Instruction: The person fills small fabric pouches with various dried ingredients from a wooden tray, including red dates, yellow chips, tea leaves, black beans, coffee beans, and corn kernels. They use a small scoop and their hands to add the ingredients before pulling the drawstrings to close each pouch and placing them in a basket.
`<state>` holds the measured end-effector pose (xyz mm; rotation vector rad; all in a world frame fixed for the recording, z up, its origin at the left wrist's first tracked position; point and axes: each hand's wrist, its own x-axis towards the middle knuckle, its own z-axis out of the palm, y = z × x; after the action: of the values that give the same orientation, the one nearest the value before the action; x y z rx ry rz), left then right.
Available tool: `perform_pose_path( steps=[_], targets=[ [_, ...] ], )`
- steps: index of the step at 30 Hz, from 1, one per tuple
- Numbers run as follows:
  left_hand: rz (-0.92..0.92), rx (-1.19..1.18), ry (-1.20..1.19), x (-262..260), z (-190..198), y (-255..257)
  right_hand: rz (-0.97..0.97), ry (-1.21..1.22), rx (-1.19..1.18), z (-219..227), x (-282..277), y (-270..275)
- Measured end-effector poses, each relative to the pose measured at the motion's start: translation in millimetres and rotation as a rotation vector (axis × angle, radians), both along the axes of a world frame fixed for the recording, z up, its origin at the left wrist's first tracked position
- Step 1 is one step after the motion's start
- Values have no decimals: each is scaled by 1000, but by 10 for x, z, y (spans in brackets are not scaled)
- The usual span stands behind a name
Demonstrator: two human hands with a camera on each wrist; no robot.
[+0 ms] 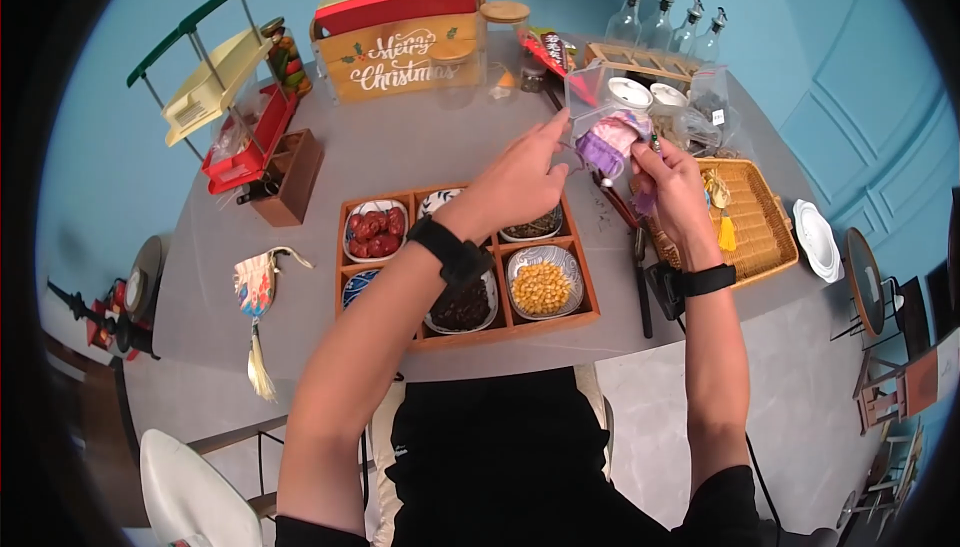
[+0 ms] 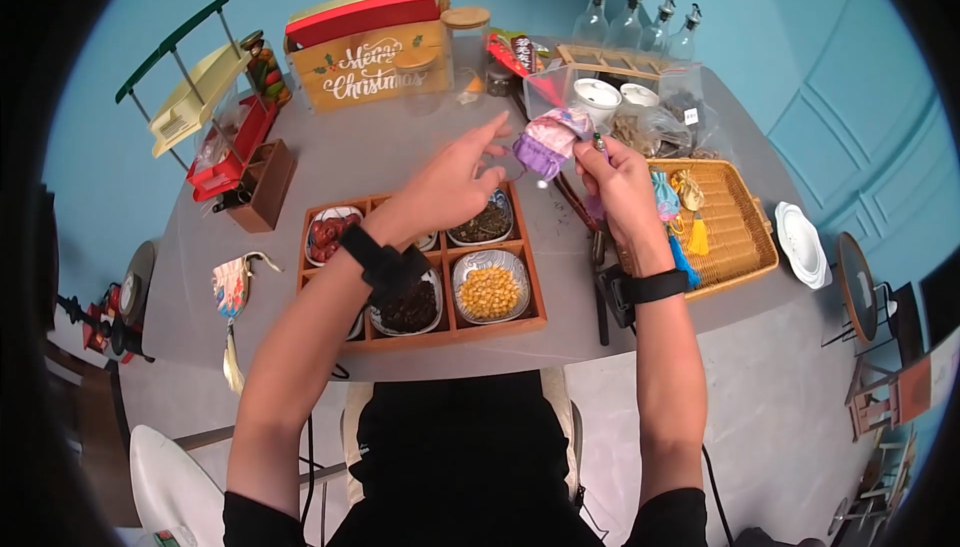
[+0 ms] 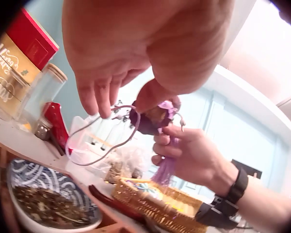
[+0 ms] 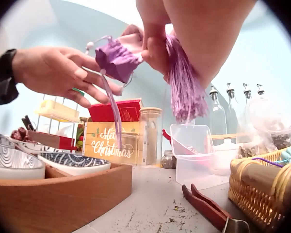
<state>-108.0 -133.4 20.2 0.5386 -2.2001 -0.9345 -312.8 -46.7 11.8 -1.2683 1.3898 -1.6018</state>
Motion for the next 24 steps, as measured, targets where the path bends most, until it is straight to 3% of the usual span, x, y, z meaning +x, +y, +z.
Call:
perform_pose_path(
  steps=[2,4,6,8,15,17,19,22,24],
  targets=[
    [57,-65,5,-96,4,83,-159,-87,-68,-1,-3,81],
    [202,-281,164,-181,113,235,-231,-121,-77,-6,62,140],
    [185,-335,169,-275,150,247,-349,-130,-51,32,181,221],
    [179,-396,166,-368,166,220,-347,-115,-102,-20,231,220],
    [114,-316,216,-477,132,93,-266,125,-61,57,364,310],
    [111,-324,198,-424,172,67,-228,42,-79,42,311,402],
    [69,-50,163,-350,216,61,-211,-170,-23,106,266,499],
    [-78,85,109,-271,301,83,-172,-94,-117,109,143,476],
    [-72,53,81,-278,281,119,-131,-2,-119,166,140,504]
  ],
)
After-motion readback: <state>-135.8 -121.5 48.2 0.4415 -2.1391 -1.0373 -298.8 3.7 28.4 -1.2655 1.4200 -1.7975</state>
